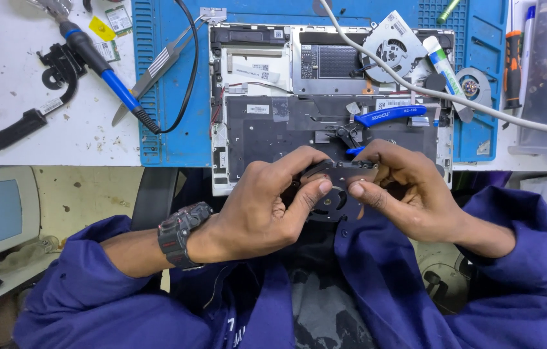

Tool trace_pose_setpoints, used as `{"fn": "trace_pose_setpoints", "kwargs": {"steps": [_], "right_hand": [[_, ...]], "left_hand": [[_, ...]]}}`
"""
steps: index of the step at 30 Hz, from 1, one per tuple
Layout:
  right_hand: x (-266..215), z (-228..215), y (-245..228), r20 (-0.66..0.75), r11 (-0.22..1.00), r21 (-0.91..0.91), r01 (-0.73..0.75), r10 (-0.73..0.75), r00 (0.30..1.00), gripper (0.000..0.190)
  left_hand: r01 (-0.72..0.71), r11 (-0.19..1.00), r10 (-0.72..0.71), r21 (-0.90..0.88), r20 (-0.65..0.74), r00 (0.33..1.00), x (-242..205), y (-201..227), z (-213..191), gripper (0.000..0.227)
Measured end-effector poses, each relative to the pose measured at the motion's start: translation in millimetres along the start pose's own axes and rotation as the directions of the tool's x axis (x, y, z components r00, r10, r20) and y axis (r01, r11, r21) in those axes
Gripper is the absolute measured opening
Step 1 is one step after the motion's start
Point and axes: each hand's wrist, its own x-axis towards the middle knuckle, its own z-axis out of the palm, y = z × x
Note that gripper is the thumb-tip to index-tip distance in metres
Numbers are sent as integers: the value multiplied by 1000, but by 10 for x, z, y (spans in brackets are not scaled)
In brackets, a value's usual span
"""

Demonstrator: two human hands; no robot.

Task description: The person disassembles a laptop cooling fan, using a soldering iron to remove the old power connector. They then attach a new connector to the fan wires, securing it with pliers and electrical tape. Finally, they reassemble the fan housing and use the soldering iron to secure the new connection.

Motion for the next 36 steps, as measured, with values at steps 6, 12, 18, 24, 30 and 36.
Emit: {"fn": "trace_pose_setpoints", "kwargs": {"steps": [6,12,18,24,30,36], "right_hand": [[-9,-55,-81,0,991,-109,-77,77,997,22],[66,-179,-471,-63,970,-226,89,-106,992,34],[438,241,-673,448,492,-640,590,-386,807,24],[1312,906,-843,640,8,-623,782,-570,516,14],[2260,1358,-656,787,-258,-610,749,-315,531,35],[2546,1467,-560,840,-350,-536,768,-136,525,10]], "left_hand": [[-72,996,73,43,-19,997,-15,16,-32,16],[-39,995,46,93,-72,996,-309,22,-80,13],[-48,994,50,94,-19,999,-592,-281,73,14],[-258,910,270,323,8,963,-537,-426,100,22],[-214,941,181,261,147,973,-549,-372,6,17],[-323,914,314,243,78,946,-534,-400,10,23]]}}
